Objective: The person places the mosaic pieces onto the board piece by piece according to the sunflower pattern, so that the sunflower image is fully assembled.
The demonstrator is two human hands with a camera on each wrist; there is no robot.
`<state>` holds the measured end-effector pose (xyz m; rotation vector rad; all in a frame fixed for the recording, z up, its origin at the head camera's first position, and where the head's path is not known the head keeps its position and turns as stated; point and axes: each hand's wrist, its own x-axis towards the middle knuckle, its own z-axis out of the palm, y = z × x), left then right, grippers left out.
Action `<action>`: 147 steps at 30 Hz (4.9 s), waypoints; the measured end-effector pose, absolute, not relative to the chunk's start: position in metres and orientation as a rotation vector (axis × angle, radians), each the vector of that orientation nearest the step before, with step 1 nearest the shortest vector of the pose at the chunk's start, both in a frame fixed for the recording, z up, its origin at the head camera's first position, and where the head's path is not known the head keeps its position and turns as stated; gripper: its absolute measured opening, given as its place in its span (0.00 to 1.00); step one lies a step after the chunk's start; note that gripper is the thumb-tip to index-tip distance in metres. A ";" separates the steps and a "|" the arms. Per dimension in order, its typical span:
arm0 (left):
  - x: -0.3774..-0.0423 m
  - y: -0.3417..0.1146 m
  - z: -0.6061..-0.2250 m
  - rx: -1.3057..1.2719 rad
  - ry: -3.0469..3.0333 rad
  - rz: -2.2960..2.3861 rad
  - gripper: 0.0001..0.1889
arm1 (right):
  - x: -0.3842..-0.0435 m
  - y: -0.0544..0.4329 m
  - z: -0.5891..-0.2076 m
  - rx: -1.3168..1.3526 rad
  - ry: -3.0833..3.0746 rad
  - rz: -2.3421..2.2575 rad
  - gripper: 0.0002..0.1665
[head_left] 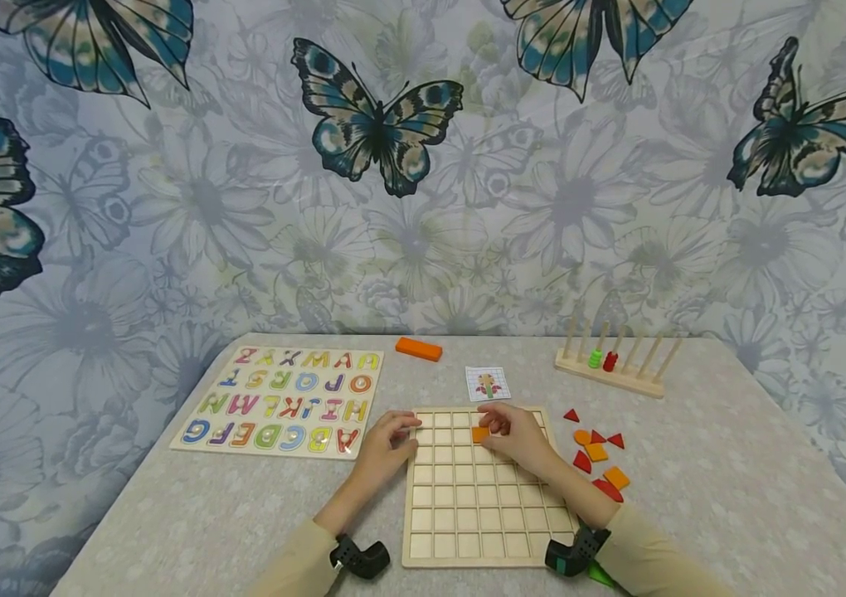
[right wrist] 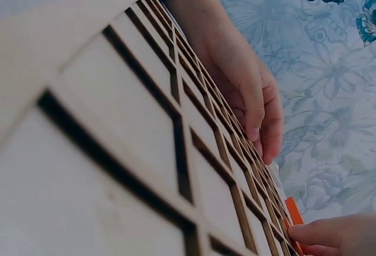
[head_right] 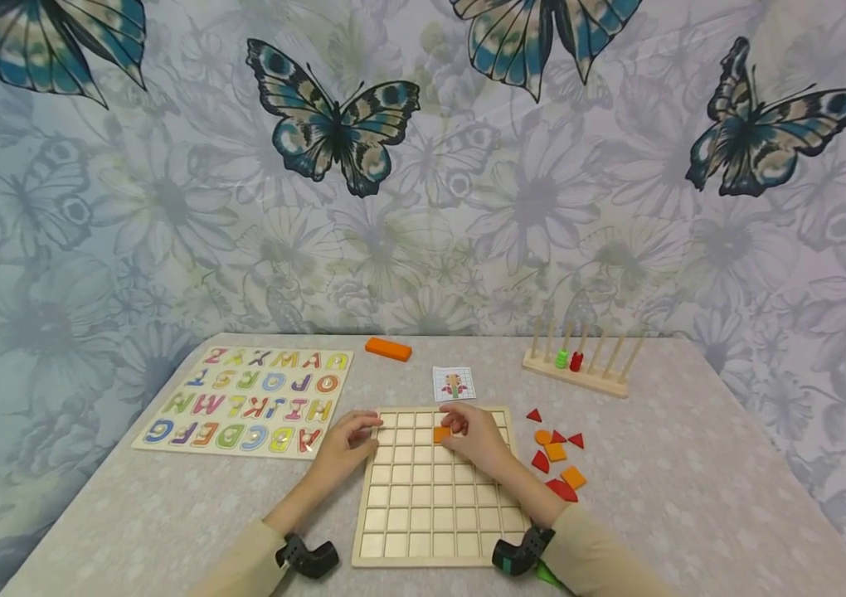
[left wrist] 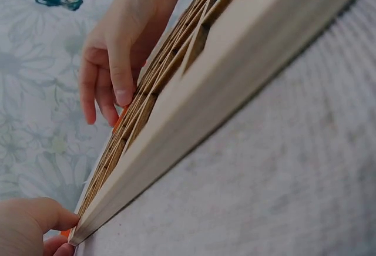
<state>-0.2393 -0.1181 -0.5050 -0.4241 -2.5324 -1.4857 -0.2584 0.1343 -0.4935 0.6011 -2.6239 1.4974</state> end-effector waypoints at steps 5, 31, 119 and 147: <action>-0.240 -0.119 -0.505 -0.422 -2.519 -1.498 0.13 | -0.260 0.138 -0.487 0.628 -2.620 1.493 0.23; -0.240 -0.118 -0.504 -0.414 -2.523 -1.527 0.12 | -0.261 0.256 -0.489 0.184 -2.643 1.214 0.22; -0.238 -0.120 -0.503 -0.428 -2.564 -1.484 0.12 | -0.257 0.159 -0.500 0.646 -2.532 1.547 0.15; -0.236 -0.119 -0.500 -0.450 -2.544 -1.515 0.12 | -0.239 0.284 -0.478 0.365 -2.725 1.241 0.18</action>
